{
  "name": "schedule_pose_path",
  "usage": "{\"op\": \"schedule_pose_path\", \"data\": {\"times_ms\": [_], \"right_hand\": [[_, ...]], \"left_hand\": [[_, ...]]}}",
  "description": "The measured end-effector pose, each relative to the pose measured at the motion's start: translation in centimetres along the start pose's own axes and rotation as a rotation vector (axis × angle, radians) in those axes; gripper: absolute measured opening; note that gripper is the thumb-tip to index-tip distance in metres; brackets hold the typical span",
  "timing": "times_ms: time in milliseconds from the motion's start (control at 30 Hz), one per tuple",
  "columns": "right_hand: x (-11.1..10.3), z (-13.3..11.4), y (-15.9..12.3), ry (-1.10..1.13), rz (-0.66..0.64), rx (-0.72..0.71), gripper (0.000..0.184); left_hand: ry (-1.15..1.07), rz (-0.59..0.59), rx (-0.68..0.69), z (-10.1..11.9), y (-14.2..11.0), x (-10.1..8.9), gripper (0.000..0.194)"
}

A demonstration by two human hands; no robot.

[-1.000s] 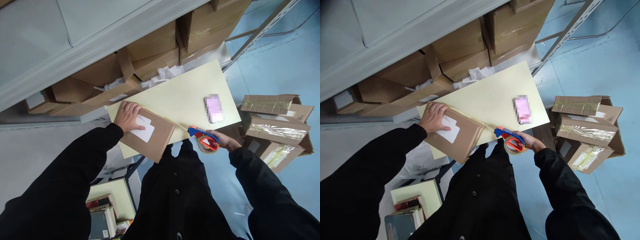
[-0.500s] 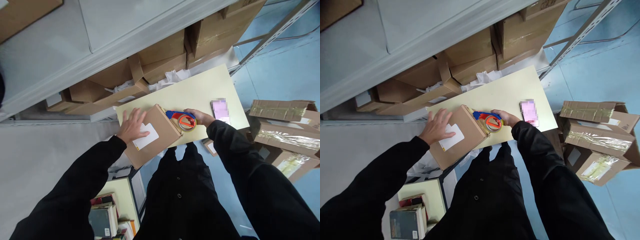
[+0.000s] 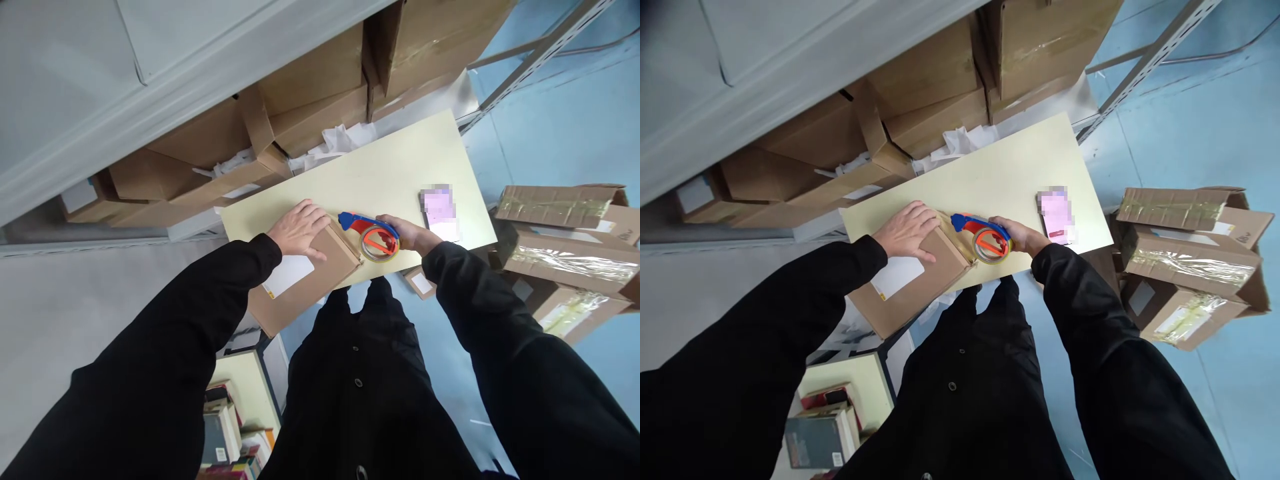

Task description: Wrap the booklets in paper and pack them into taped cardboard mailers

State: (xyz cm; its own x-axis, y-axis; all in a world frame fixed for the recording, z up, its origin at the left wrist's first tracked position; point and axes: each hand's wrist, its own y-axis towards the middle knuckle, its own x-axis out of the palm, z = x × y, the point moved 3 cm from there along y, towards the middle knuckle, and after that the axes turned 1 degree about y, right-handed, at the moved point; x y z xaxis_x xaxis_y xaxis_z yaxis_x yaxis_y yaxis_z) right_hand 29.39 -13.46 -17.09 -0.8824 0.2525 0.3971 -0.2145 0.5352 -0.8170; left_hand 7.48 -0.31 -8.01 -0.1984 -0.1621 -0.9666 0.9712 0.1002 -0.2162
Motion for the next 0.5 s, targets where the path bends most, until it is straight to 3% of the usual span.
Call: {"op": "schedule_pose_path", "data": {"times_ms": [367, 500], "right_hand": [[-6.3, 4.4, -5.4, 0.138, 0.11, 0.082, 0.021], [-6.5, 6.1, -7.5, 0.103, 0.142, 0.121, 0.024]], "left_hand": [[-0.056, -0.043, -0.229, -2.4, -1.6, 0.2, 0.075], [-0.041, -0.024, -0.369, -3.5, -3.2, 0.3, 0.076]]}}
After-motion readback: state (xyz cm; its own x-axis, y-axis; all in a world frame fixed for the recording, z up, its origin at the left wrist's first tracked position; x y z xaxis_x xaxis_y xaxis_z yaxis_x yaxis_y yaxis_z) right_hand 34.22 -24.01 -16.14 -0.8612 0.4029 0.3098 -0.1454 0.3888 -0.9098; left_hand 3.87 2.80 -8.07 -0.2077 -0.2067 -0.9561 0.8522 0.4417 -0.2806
